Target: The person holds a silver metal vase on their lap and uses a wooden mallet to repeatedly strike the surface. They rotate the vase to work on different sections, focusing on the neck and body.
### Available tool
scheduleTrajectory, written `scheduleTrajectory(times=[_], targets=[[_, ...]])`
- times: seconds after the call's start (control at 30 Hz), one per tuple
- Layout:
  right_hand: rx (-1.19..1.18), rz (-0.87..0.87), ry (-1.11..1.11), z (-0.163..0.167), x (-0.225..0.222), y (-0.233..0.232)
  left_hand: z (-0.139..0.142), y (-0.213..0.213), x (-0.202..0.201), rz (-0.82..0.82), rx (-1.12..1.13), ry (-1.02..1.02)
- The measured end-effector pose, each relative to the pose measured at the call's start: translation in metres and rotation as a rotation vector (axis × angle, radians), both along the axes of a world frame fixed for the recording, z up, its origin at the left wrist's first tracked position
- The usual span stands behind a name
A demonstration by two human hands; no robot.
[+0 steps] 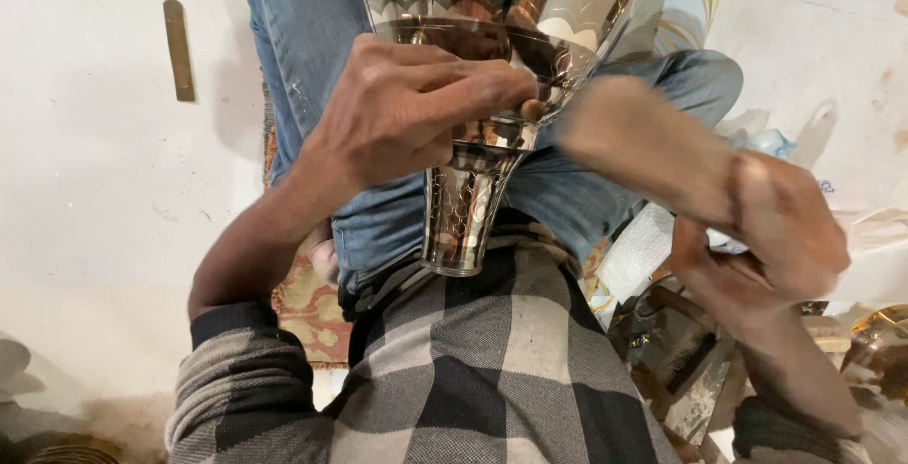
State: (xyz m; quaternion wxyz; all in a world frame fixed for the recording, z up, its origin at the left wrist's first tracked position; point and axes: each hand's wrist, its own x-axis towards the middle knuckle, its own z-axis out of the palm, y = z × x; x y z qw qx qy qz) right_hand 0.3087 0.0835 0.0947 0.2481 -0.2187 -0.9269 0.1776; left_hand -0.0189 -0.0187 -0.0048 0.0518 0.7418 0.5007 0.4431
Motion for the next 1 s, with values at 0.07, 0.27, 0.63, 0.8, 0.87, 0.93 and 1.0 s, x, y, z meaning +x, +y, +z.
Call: scheduleTrajectory(times=[0.07, 0.27, 0.63, 0.8, 0.87, 0.93, 1.0], targets=[[0.014, -0.047, -0.024, 0.011, -0.011, -0.002, -0.003, -0.004, 0.002, 0.041, 0.03, -0.065], [-0.13, -0.029, -0.255, 0.049, -0.026, 0.001, -0.015, -0.014, 0.017, 0.213, 0.079, -0.197], [0.017, 0.12, -0.506, 0.075, -0.027, 0.0, -0.022, -0.023, 0.028, 0.327, 0.161, -0.283], [0.127, 0.118, -0.358, 0.048, -0.028, 0.004, -0.021, -0.019, 0.023, 0.22, 0.154, -0.277], [0.104, 0.122, -0.3, 0.034, -0.025, 0.006, -0.022, -0.015, 0.021, 0.223, 0.154, -0.281], [0.024, 0.093, -0.256, 0.026, -0.02, 0.006, -0.021, -0.014, 0.017, 0.208, 0.177, -0.364], [-0.199, 0.0, -0.212, 0.022, -0.015, 0.002, -0.019, -0.013, 0.012, 0.2, 0.151, -0.341]])
